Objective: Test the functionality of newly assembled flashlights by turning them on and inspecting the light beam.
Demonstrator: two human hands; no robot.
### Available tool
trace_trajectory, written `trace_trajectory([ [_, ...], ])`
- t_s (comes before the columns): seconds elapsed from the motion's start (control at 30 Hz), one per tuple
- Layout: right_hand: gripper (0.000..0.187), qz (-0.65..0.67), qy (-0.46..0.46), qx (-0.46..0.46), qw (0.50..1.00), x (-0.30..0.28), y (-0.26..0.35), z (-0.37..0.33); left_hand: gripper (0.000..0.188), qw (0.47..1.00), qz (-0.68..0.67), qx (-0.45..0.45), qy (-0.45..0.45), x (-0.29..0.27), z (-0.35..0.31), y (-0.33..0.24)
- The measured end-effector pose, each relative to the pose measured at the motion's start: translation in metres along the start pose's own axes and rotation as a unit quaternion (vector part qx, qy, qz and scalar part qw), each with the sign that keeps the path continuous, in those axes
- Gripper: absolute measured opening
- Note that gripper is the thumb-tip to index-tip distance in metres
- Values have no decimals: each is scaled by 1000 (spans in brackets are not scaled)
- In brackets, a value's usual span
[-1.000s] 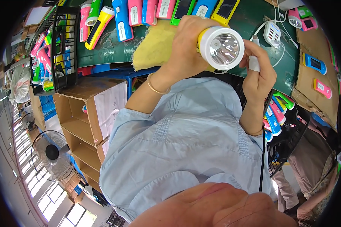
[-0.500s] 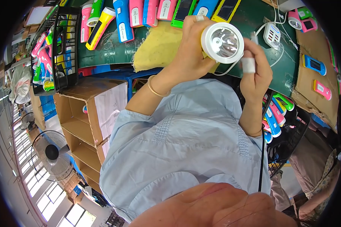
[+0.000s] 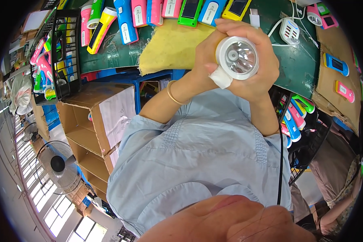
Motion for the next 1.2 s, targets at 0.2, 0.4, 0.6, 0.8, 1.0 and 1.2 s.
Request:
trace_trajectory([
  [0.2, 50, 62, 6, -22, 998, 2, -6, 1, 41, 996, 89, -2, 22, 5, 0, 10],
  [0.4, 52, 147, 213, -25, 966, 23, 5, 14, 39, 993, -16, -67, 94, 13, -2, 9],
  [0.6, 84, 1, 90, 49, 995, -7, 6, 1, 49, 996, 41, -48, 58, 4, 7, -7],
  [0.8, 82, -48, 51, 13, 997, -19, 12, -9, 38, 947, 188, 258, -14, 0, -25, -59],
  [1.0, 68, -23, -2, -4, 1000, -25, 10, -9, 33, 930, 291, 215, 65, 10, -22, -62],
  [1.2, 64, 17, 33, 16, 999, -22, 10, -7, 35, 928, 294, 222, 50, 10, -24, -64],
])
Point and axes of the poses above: each hand's wrist, its own z-axis towards the middle knuckle, its own x-axis out of the palm, y = z × x, the point moved 10 cm from there along z, towards the middle knuckle, and after that the axes turned 9 degrees about -x, right-handed, at the moved point
